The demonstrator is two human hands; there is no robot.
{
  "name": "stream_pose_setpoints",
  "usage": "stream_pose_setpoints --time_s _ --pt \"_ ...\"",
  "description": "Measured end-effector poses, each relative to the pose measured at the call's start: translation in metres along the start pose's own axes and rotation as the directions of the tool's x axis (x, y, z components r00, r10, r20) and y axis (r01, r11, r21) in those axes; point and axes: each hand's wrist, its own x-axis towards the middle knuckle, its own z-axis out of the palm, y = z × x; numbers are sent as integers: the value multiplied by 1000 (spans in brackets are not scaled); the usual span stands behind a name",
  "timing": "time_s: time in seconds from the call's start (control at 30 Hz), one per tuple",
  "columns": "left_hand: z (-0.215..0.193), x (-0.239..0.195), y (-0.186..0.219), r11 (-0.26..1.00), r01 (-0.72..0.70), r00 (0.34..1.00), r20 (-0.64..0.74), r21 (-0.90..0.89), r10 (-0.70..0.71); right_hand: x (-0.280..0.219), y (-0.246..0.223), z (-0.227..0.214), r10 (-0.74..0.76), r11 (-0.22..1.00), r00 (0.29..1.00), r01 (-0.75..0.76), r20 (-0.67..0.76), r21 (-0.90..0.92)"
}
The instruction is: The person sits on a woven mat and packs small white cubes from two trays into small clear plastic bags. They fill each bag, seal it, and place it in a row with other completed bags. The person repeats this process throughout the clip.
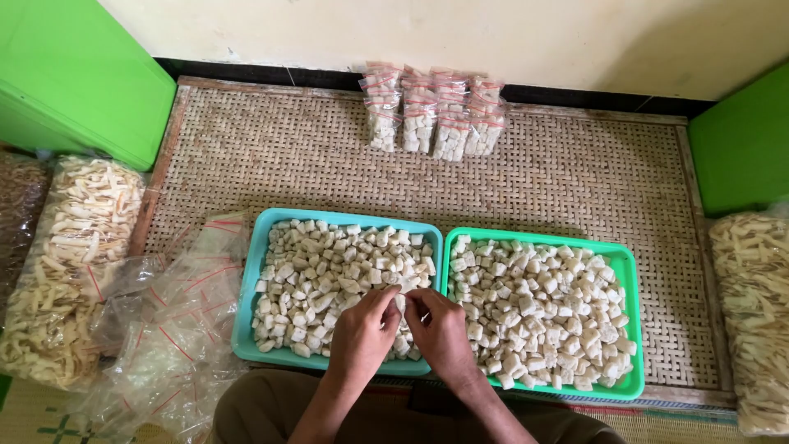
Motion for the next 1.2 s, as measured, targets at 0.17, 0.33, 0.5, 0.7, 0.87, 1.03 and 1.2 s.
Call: stream_pose_setpoints --time_s 0.17,0.33,0.5,0.7,0.87,1.03,1.2 --pt "4 6 -8 981 -62 998 -23 -183 59 2 16 0 -26 999 1000 26 5 -36" --pt "3 17 -19 967 -62 997 -49 -248 51 12 18 -10 -32 999 998 32 51 3" --pt "13 18 -31 946 118 982 -104 -302 -156 18 26 -11 220 957 967 -239 130 162" --pt "7 26 -34 969 131 968 -184 -210 -170 23 3 -4 -57 908 995 84 79 -409" --pt "-25 46 -27 967 184 979 -51 -175 -196 17 32 17 -175 772 968 248 179 -585" --pt "-40 56 -20 976 193 980 -39 -101 -197 17 61 29 -254 746 950 313 182 -588" --pt "-38 56 -24 978 197 979 -46 -61 -200 27 82 34 -271 813 958 278 89 -512"
